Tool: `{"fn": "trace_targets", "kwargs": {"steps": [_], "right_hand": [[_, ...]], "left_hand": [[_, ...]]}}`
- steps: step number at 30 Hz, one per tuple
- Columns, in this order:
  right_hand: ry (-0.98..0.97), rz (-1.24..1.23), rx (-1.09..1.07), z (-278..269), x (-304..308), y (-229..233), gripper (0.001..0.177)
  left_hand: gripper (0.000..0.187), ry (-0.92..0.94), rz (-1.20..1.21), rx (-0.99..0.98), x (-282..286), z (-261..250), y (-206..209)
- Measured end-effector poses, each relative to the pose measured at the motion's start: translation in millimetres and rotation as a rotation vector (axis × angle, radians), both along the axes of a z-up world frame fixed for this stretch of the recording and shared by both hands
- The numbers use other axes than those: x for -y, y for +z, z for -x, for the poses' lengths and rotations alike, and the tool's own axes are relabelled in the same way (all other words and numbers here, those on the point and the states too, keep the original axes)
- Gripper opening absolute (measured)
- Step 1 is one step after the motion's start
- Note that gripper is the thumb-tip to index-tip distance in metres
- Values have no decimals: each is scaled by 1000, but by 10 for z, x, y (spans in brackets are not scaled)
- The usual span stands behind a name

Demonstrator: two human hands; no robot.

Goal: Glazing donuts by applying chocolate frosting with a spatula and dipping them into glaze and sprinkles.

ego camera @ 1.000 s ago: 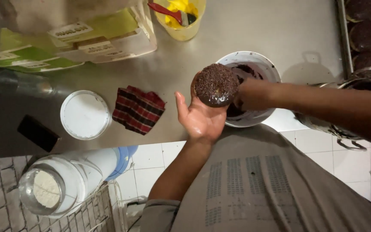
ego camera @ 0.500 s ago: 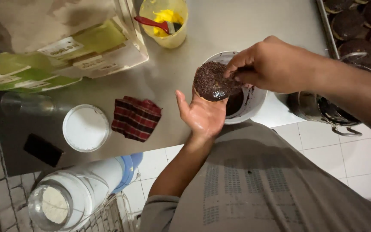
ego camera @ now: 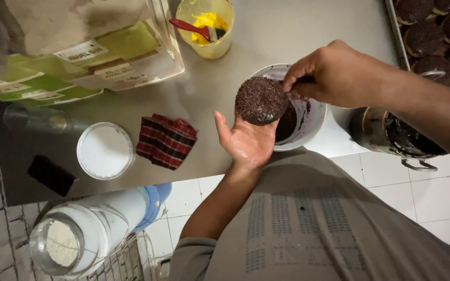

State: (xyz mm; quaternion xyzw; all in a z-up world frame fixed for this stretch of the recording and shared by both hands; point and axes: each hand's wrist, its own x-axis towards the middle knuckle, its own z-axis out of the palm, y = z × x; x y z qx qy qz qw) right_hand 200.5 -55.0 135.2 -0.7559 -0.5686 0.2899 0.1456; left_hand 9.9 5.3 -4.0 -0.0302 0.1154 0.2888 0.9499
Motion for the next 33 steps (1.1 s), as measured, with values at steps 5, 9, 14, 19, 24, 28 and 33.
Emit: {"fn": "trace_targets", "kwargs": {"steps": [5, 9, 14, 19, 24, 28, 33], "right_hand": [[-20, 123, 22, 52, 16, -4, 14], [-9, 299, 57, -106, 91, -975, 21], [368, 185, 304, 150, 20, -2168, 22], [363, 203, 219, 520, -101, -1968, 22], [349, 253, 116, 570, -139, -1785, 22], [339, 292, 60, 468, -159, -1674, 22], [278, 328, -73, 327, -124, -1540, 23]], "left_hand": [[77, 28, -26, 33, -30, -20, -58], [71, 127, -35, -92, -14, -100, -2], [72, 156, -80, -81, -45, -55, 109], [64, 242, 8, -139, -5, -64, 315], [73, 205, 5, -60, -5, -87, 130], [67, 200, 61, -24, 1, -140, 7], [66, 182, 8, -32, 28, -112, 194]]}}
